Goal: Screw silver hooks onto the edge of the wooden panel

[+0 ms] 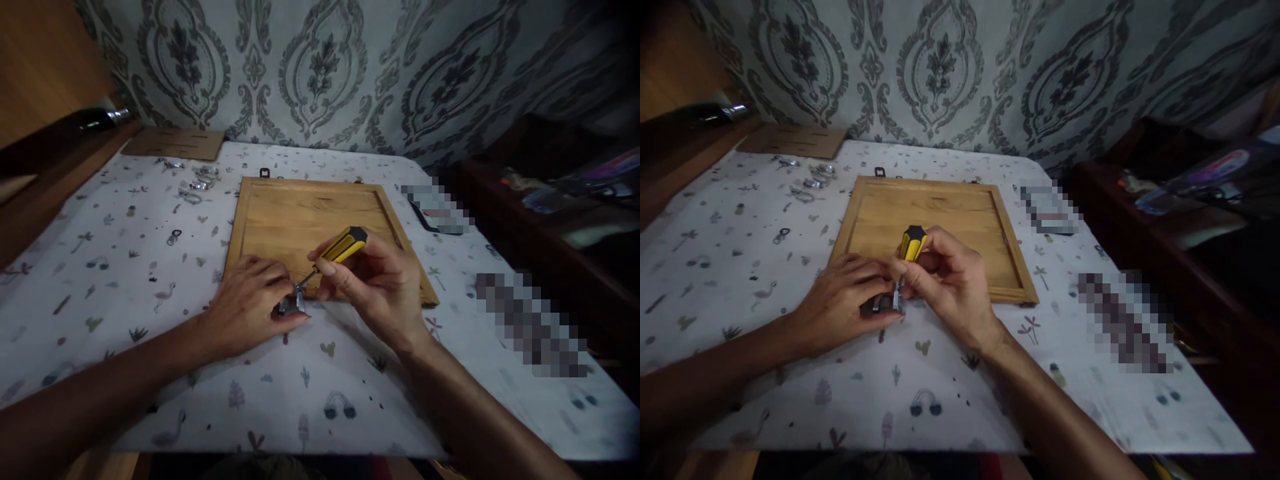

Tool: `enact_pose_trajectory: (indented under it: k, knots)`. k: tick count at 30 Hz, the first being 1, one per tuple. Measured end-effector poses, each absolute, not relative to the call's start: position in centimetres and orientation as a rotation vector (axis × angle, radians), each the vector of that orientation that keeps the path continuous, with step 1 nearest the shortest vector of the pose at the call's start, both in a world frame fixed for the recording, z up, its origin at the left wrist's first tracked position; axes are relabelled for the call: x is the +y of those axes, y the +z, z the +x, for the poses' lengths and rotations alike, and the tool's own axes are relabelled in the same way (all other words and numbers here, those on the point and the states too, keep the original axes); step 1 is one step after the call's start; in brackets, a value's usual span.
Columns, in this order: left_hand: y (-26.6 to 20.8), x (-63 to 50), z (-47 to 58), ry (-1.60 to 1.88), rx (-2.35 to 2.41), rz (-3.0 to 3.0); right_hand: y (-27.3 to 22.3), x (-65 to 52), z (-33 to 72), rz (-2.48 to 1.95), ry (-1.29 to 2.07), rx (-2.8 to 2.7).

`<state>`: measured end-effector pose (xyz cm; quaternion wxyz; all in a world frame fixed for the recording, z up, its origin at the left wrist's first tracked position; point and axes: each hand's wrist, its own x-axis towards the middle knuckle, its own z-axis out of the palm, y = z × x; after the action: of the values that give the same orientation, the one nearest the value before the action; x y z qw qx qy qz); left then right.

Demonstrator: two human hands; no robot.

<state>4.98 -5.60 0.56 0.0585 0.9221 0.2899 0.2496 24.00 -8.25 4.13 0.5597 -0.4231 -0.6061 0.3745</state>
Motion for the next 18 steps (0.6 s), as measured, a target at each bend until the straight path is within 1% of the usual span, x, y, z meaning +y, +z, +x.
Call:
enact_pose_trajectory:
  k: [6, 11, 18]
  knots:
    - [0.68, -5.56, 5.03, 0.809, 0.836, 2.819, 4.65, -8.76, 24.21, -1.022, 0.724, -1.308]
    - [0.56, -5.55, 5.06, 0.872, 0.816, 2.837, 4.48, -8.79, 24.18, -1.055, 0.743, -1.32]
    - [0.58, -5.48, 5.04, 0.875, 0.802, 2.842, 3.82, -8.66, 24.22, -1.025, 0.785, -1.381]
